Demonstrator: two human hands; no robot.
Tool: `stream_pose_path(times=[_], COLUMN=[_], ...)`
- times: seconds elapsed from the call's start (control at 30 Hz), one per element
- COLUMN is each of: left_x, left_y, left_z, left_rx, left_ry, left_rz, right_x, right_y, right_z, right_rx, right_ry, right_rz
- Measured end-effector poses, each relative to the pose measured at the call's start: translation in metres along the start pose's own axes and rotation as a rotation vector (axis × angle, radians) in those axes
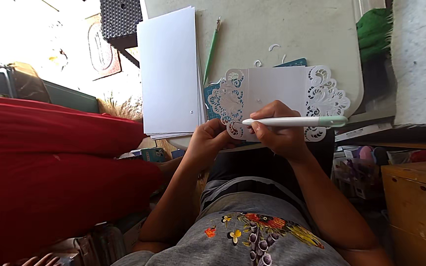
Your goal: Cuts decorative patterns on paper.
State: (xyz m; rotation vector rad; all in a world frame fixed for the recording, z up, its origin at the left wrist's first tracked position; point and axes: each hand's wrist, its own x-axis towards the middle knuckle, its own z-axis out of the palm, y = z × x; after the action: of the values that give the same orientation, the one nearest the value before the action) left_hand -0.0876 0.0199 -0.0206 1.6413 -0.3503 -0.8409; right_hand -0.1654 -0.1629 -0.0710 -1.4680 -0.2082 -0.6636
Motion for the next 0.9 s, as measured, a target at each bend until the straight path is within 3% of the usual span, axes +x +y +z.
stream_pose_path(times=[0.2, 0.9], left_x=[0.003, -0.001], left_y=[-0.002, 0.003], left_z=[-0.006, 0.004], left_rx=[-0.1, -0.086], left_ry=[-0.024, 0.093], left_rz=[-0.037, -0.058], right_x=[0.0, 0.0], right_y=[0.001, 0.0], right_z=[0.0, -0.001], right_rx=[0.015, 0.004], right_ry=[-0.006, 0.017], right_rz=[-0.01, -0.004])
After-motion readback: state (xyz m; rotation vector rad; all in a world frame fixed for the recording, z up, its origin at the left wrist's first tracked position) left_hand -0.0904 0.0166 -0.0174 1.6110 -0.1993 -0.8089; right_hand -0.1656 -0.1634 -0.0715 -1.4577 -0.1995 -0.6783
